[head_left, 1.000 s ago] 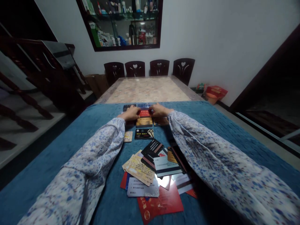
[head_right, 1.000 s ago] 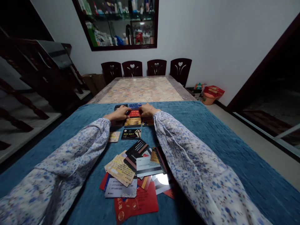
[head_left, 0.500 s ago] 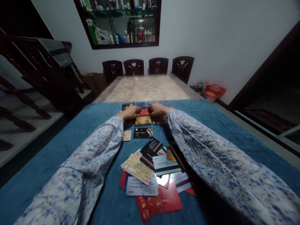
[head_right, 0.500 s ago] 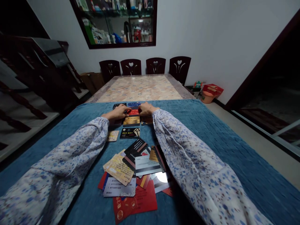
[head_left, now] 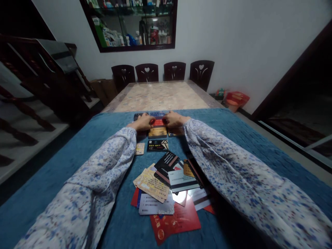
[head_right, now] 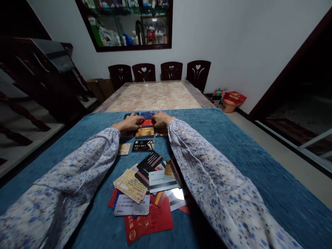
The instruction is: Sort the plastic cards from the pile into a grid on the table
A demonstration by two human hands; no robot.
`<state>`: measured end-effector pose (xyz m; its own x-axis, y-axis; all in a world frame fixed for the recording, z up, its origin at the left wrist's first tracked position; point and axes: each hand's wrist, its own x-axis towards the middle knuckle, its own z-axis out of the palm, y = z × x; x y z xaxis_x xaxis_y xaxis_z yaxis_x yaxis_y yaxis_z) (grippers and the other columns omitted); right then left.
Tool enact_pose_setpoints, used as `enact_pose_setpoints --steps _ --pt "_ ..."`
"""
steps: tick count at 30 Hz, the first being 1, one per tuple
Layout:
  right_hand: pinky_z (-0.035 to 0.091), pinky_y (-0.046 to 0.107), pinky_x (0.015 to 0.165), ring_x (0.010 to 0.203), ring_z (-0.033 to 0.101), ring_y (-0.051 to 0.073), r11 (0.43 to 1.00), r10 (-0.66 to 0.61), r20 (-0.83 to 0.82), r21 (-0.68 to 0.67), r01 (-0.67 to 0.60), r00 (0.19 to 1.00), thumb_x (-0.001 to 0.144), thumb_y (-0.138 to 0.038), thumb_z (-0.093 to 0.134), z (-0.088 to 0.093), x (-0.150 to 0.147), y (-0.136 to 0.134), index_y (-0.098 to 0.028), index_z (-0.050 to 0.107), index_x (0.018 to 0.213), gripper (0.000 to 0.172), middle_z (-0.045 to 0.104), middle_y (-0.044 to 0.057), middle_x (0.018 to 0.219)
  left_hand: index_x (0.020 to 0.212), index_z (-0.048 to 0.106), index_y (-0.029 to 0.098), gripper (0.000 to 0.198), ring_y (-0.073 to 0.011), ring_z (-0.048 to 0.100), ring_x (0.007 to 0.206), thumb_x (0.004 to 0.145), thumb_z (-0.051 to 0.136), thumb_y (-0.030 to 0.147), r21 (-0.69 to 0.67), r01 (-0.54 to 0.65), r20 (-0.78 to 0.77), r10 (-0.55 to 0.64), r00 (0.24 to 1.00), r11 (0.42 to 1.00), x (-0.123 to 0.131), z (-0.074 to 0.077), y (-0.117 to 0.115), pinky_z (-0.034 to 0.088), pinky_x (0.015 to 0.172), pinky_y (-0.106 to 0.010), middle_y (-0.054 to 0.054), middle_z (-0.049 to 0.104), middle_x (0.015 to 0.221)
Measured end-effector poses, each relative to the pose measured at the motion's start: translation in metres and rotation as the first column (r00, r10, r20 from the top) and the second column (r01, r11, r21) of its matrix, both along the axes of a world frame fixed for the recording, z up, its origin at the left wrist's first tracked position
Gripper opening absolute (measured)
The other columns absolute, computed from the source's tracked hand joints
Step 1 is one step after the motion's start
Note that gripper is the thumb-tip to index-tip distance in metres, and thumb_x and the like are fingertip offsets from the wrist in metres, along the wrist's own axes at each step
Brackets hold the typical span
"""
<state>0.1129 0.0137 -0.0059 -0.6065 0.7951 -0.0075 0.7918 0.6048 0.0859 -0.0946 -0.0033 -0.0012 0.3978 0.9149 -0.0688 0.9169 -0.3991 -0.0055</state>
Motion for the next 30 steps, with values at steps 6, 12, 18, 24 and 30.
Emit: enact_pose_setpoints --steps 6,12,18,24,30 --pt "0.046 0.032 0.084 0.116 0.061 0.03 1.0 0.02 0.022 0.012 -0.02 1.0 0.09 -0.037 0.061 0.002 0.001 -0.002 -0.019 0.075 0.112 0.031 0.071 0.013 0.124 0.124 0.067 0.025 0.04 -0.0359 0.045 0.134 0.084 0.063 0.03 0.005 0.01 -0.025 -0.01 1.0 1.0 -0.002 -0.001 0.001 0.039 0.111 -0.056 -0.012 0.065 0.128" --pt "0.044 0.032 0.08 0.116 0.061 0.031 1.0 0.01 0.037 0.011 -0.01 0.999 0.091 -0.038 0.062 0.007 0.003 -0.007 -0.017 0.075 0.11 0.031 0.072 0.015 0.119 0.125 0.067 0.026 0.039 -0.0334 0.044 0.135 0.086 0.06 0.029 0.005 0.043 -0.016 -0.043 0.999 0.999 -0.003 0.002 0.0 0.037 0.114 -0.055 -0.01 0.066 0.129" --pt "0.043 0.032 0.088 0.115 0.062 0.03 0.999 0.032 0.018 0.031 -0.033 0.999 0.093 -0.046 0.063 0.012 0.007 -0.007 -0.015 0.074 0.111 0.037 0.072 0.016 0.12 0.13 0.067 0.026 0.042 -0.0338 0.046 0.133 0.09 0.056 0.033 0.053 0.041 0.02 -0.042 0.999 0.998 -0.005 0.004 -0.002 0.04 0.112 -0.049 -0.011 0.067 0.127" --pt "0.041 0.034 0.088 0.115 0.059 0.03 0.993 0.074 -0.004 0.092 -0.073 0.997 0.095 -0.034 0.057 0.02 0.016 -0.015 -0.013 0.072 0.123 0.037 0.071 0.017 0.124 0.129 0.069 0.022 0.041 -0.0327 0.048 0.13 0.094 0.051 0.034 0.129 0.071 0.076 -0.082 0.994 0.989 -0.004 0.006 -0.011 0.041 0.109 -0.047 -0.012 0.067 0.127" --pt "0.039 0.032 0.085 0.109 0.058 0.026 0.989 0.096 -0.067 0.121 -0.088 0.993 0.092 -0.025 0.057 0.025 0.025 -0.027 -0.015 0.072 0.12 0.033 0.072 0.013 0.118 0.122 0.072 0.019 0.037 -0.0323 0.05 0.124 0.092 0.052 0.027 0.201 0.127 0.135 -0.156 0.978 0.971 -0.001 0.009 -0.024 0.04 0.109 -0.049 -0.012 0.07 0.12"
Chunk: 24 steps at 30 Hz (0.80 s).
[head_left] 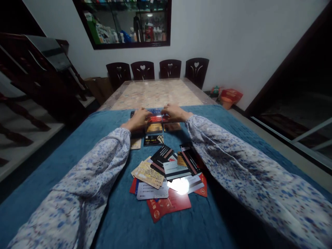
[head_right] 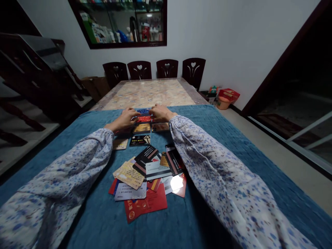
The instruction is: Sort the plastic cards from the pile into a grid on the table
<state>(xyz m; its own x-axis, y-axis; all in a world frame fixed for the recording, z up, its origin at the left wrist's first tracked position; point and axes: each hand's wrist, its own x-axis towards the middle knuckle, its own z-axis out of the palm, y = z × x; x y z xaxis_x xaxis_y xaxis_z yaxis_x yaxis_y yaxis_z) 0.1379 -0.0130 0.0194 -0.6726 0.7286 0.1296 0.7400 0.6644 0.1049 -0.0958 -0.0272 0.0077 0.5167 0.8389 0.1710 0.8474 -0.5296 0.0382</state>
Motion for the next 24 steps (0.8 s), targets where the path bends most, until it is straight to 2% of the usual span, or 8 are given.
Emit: enact_pose_setpoints --steps 6,11,14,16,21,24 --pt "0.036 0.032 0.084 0.097 0.057 0.023 0.999 0.021 -0.011 0.039 -0.021 1.0 0.096 -0.018 0.048 0.003 0.011 -0.017 -0.015 0.074 0.107 0.029 0.073 0.012 0.107 0.116 0.074 0.018 0.036 -0.0321 0.05 0.124 0.093 0.047 0.022 0.06 0.036 0.056 -0.039 0.998 0.998 0.004 0.0 -0.017 0.04 0.107 -0.051 -0.014 0.07 0.116" --pt "0.034 0.033 0.081 0.094 0.056 0.024 0.998 0.032 -0.026 0.055 -0.03 0.999 0.096 -0.018 0.047 0.002 0.022 -0.03 -0.014 0.075 0.103 0.029 0.073 0.014 0.104 0.095 0.076 0.02 0.026 -0.0332 0.049 0.124 0.087 0.051 0.02 0.082 0.062 0.015 -0.063 0.998 0.995 0.011 0.0 -0.028 0.04 0.105 -0.051 -0.012 0.071 0.113" --pt "0.033 0.034 0.08 0.095 0.055 0.025 0.998 0.032 -0.036 0.056 -0.03 0.999 0.096 -0.019 0.047 0.003 0.028 -0.04 -0.014 0.076 0.103 0.03 0.073 0.014 0.103 0.089 0.075 0.02 0.022 -0.0342 0.049 0.126 0.087 0.053 0.02 0.081 0.075 0.024 -0.078 0.997 0.994 0.016 0.0 -0.037 0.039 0.106 -0.052 -0.012 0.072 0.11" --pt "0.032 0.035 0.078 0.096 0.055 0.025 0.998 0.025 -0.038 0.057 -0.022 0.999 0.097 -0.02 0.046 0.004 0.031 -0.047 -0.015 0.076 0.103 0.03 0.073 0.014 0.103 0.089 0.074 0.02 0.022 -0.034 0.049 0.126 0.088 0.052 0.02 0.081 0.083 0.031 -0.086 0.996 0.993 0.02 0.0 -0.044 0.038 0.106 -0.052 -0.012 0.071 0.111" --pt "0.028 0.035 0.073 0.093 0.053 0.024 0.997 0.02 -0.043 0.079 -0.017 0.999 0.101 -0.024 0.044 0.004 0.041 -0.065 -0.016 0.075 0.1 0.032 0.072 0.013 0.1 0.106 0.075 0.02 0.027 -0.0309 0.048 0.126 0.093 0.052 0.016 0.106 0.121 0.046 -0.126 0.991 0.987 0.026 -0.001 -0.058 0.037 0.107 -0.049 -0.012 0.071 0.119" --pt "0.026 0.034 0.071 0.089 0.052 0.023 0.995 0.039 -0.064 0.099 -0.033 0.997 0.1 -0.023 0.047 0.004 0.047 -0.074 -0.015 0.075 0.096 0.029 0.072 0.013 0.097 0.101 0.075 0.019 0.025 -0.0314 0.049 0.123 0.094 0.052 0.016 0.138 0.152 0.074 -0.163 0.984 0.979 0.029 -0.005 -0.063 0.039 0.104 -0.05 -0.013 0.072 0.117"
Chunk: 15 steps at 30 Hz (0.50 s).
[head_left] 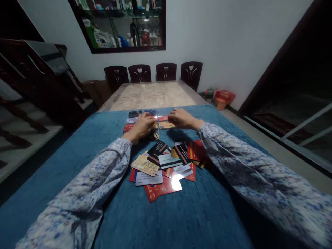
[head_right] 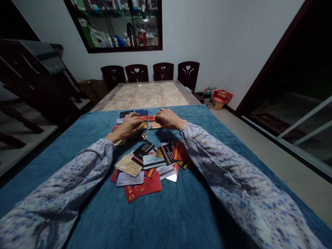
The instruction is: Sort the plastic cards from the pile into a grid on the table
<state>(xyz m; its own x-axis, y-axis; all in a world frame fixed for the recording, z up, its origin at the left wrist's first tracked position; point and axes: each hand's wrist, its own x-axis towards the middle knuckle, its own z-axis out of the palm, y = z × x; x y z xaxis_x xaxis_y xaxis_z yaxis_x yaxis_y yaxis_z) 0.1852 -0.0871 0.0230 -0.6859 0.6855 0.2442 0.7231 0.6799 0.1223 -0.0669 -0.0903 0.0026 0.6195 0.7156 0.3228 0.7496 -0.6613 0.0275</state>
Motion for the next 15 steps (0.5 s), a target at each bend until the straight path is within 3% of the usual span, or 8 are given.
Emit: enact_pose_setpoints --steps 8,15 --pt "0.022 0.035 0.069 0.087 0.048 0.022 1.0 0.024 -0.055 0.019 -0.023 0.998 0.1 -0.022 0.047 -0.007 0.021 -0.023 -0.017 0.073 0.091 0.028 0.071 0.011 0.093 0.105 0.075 0.019 0.029 -0.031 0.05 0.123 0.092 0.051 0.011 0.055 0.113 0.069 -0.117 0.991 0.992 0.006 -0.008 -0.018 0.041 0.105 -0.051 -0.011 0.075 0.112" --pt "0.024 0.034 0.07 0.088 0.049 0.022 0.999 0.006 -0.046 0.034 -0.004 0.999 0.099 -0.02 0.049 -0.015 0.038 -0.047 -0.017 0.072 0.09 0.025 0.071 0.011 0.092 0.112 0.074 0.019 0.032 -0.0312 0.052 0.121 0.092 0.051 0.011 0.079 0.129 0.08 -0.135 0.988 0.989 0.019 -0.014 -0.038 0.042 0.103 -0.052 -0.011 0.074 0.114"
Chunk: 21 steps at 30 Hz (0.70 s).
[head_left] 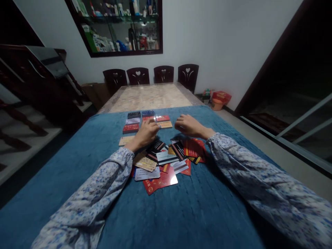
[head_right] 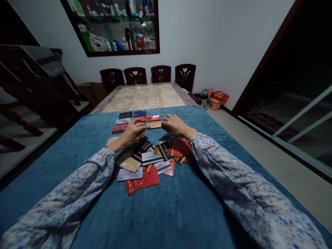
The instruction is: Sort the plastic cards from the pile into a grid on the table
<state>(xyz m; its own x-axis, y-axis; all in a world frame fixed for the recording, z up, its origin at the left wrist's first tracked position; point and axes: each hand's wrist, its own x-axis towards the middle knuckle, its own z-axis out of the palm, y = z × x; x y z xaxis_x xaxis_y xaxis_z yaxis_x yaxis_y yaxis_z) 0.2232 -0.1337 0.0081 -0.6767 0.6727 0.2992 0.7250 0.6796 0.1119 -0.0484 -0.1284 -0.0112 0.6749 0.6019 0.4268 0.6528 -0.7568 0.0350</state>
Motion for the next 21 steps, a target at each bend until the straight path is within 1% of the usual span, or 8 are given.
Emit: enact_pose_setpoints --steps 3,7,15,21 --pt "0.024 0.034 0.071 0.09 0.05 0.022 1.0 -0.007 0.005 0.0 0.007 1.0 0.099 -0.02 0.049 -0.003 0.004 -0.012 -0.018 0.072 0.09 0.025 0.071 0.011 0.091 0.11 0.074 0.02 0.03 -0.0312 0.052 0.121 0.095 0.05 0.013 0.01 0.009 -0.007 -0.009 1.0 1.0 0.005 -0.002 -0.009 0.043 0.101 -0.052 -0.011 0.074 0.113" --pt "0.025 0.034 0.072 0.09 0.049 0.022 1.0 -0.004 0.013 -0.018 0.004 1.0 0.099 -0.021 0.05 -0.009 0.009 -0.024 -0.019 0.072 0.091 0.023 0.07 0.01 0.09 0.11 0.074 0.02 0.028 -0.0308 0.052 0.123 0.096 0.05 0.014 0.019 0.028 -0.003 -0.028 1.0 0.999 0.01 -0.005 -0.02 0.043 0.102 -0.051 -0.01 0.075 0.112" --pt "0.025 0.034 0.072 0.089 0.048 0.022 0.999 0.0 -0.01 -0.035 -0.001 1.0 0.098 -0.023 0.05 -0.028 0.02 -0.045 -0.018 0.071 0.093 0.022 0.069 0.01 0.09 0.11 0.074 0.019 0.029 -0.0331 0.051 0.129 0.095 0.05 0.011 -0.001 0.046 -0.036 -0.046 0.998 0.999 0.021 -0.013 -0.038 0.043 0.104 -0.056 -0.011 0.075 0.114" --pt "0.027 0.035 0.073 0.091 0.048 0.023 0.999 0.004 -0.045 -0.051 -0.006 0.999 0.099 -0.027 0.051 -0.037 0.036 -0.062 -0.019 0.071 0.096 0.022 0.07 0.011 0.094 0.107 0.074 0.018 0.024 -0.034 0.05 0.131 0.095 0.054 0.012 -0.03 0.096 -0.062 -0.098 0.993 0.995 0.036 -0.015 -0.053 0.043 0.104 -0.055 -0.011 0.075 0.116"
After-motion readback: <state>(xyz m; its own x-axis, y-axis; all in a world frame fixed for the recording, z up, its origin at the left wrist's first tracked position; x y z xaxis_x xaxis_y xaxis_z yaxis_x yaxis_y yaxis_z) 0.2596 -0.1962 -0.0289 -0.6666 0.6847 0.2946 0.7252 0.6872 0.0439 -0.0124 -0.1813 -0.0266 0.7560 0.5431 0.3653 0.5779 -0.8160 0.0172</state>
